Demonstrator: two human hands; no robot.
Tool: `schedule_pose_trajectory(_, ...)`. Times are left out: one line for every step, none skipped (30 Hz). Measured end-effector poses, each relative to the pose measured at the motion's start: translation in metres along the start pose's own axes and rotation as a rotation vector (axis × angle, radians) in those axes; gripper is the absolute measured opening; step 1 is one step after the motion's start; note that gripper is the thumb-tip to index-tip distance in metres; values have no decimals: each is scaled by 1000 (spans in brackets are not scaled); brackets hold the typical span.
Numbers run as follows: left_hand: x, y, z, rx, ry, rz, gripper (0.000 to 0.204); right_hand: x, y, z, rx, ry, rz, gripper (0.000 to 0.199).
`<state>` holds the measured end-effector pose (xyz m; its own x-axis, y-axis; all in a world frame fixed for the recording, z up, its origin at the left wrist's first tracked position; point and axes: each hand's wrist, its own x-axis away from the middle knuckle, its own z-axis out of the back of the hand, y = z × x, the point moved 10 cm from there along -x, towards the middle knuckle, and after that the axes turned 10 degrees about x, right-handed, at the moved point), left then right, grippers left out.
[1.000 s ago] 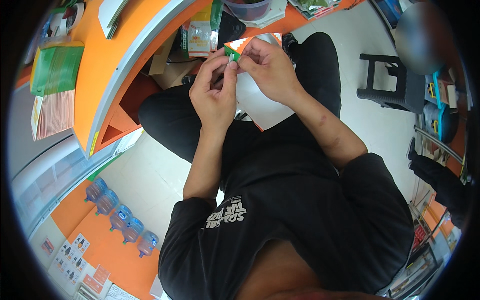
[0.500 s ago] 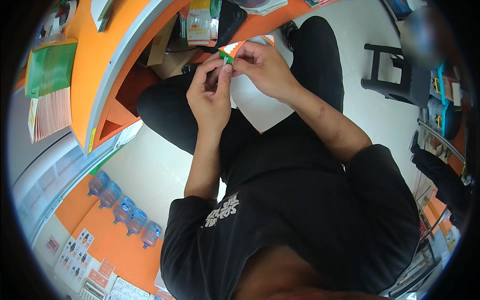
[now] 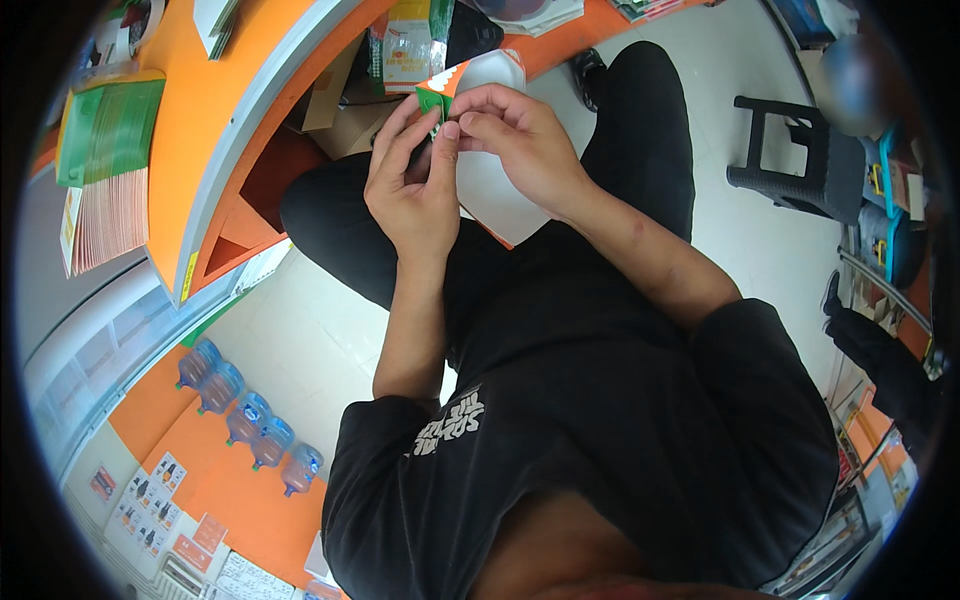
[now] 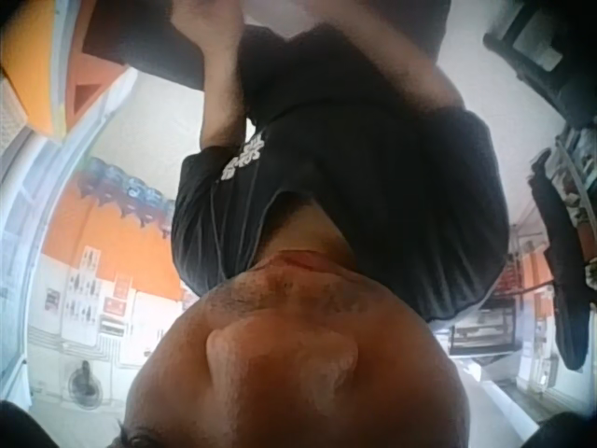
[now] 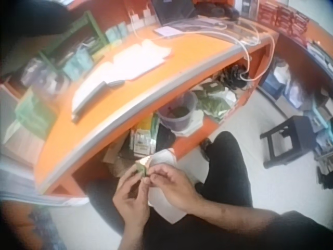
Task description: The person sits at a counter and repeatedly folds flat paper sheets into small rectangular boxes. They fold the sides, tuck the flaps, and seal the boxes with adhesive strips. The finished boxes are stacked on the counter.
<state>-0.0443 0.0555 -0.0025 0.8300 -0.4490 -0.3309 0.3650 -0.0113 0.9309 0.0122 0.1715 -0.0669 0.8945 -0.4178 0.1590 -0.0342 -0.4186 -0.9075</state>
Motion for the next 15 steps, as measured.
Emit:
schedule_pose_trajectory(-2, 5, 1, -53, -14, -42, 21, 1, -1, -1, -46, 5, -26, 21)
schedule_pose_trajectory(-3, 6, 2, -85, -25, -61, 20, 3, -5, -3, 5, -4, -22, 21)
schedule_pose_trajectory(-2, 5, 4, -116, -37, -80, 19, 4, -11, -5, 55, -14, -19, 22)
schedule_pose_trajectory(-2, 6, 4, -148, -48, -99, 18, 4, -14, -6, 106, -22, -15, 22)
schedule_pose_trajectory(-3, 6, 4, -142, -41, -91, 19, 4, -13, -6, 103, -23, 1, 23)
schedule_pose_trajectory(-3, 7, 4, -136, -34, -83, 20, 3, -9, -6, 101, -24, 18, 23)
schedule_pose_trajectory(-3, 9, 3, -130, -27, -75, 21, 2, -8, -5, 99, -24, 35, 24)
schedule_pose_trajectory(-2, 6, 5, -37, 11, -33, 24, 1, -8, -4, 146, -17, 33, 24)
schedule_pose_trajectory(-1, 4, 5, 57, 49, 9, 26, 0, -9, -2, 193, -10, 33, 24)
schedule_pose_trajectory(-1, 0, 7, 150, 87, 50, 29, 0, -9, 0, 240, -3, 32, 23)
schedule_pose_trajectory(-2, -1, 6, 164, 69, 70, 31, -1, -10, 1, 231, -8, 30, 23)
schedule_pose_trajectory(-3, -3, 7, 178, 51, 91, 33, -1, -10, 2, 221, -12, 28, 23)
schedule_pose_trajectory(-4, -5, 6, 191, 33, 111, 36, -2, -10, 3, 212, -17, 26, 23)
schedule_pose_trajectory(-4, -3, 5, 176, 23, 110, 35, -3, -10, 2, 231, -36, 33, 23)
schedule_pose_trajectory(-4, -1, 4, 162, 14, 108, 35, -4, -11, 1, 250, -55, 39, 23)
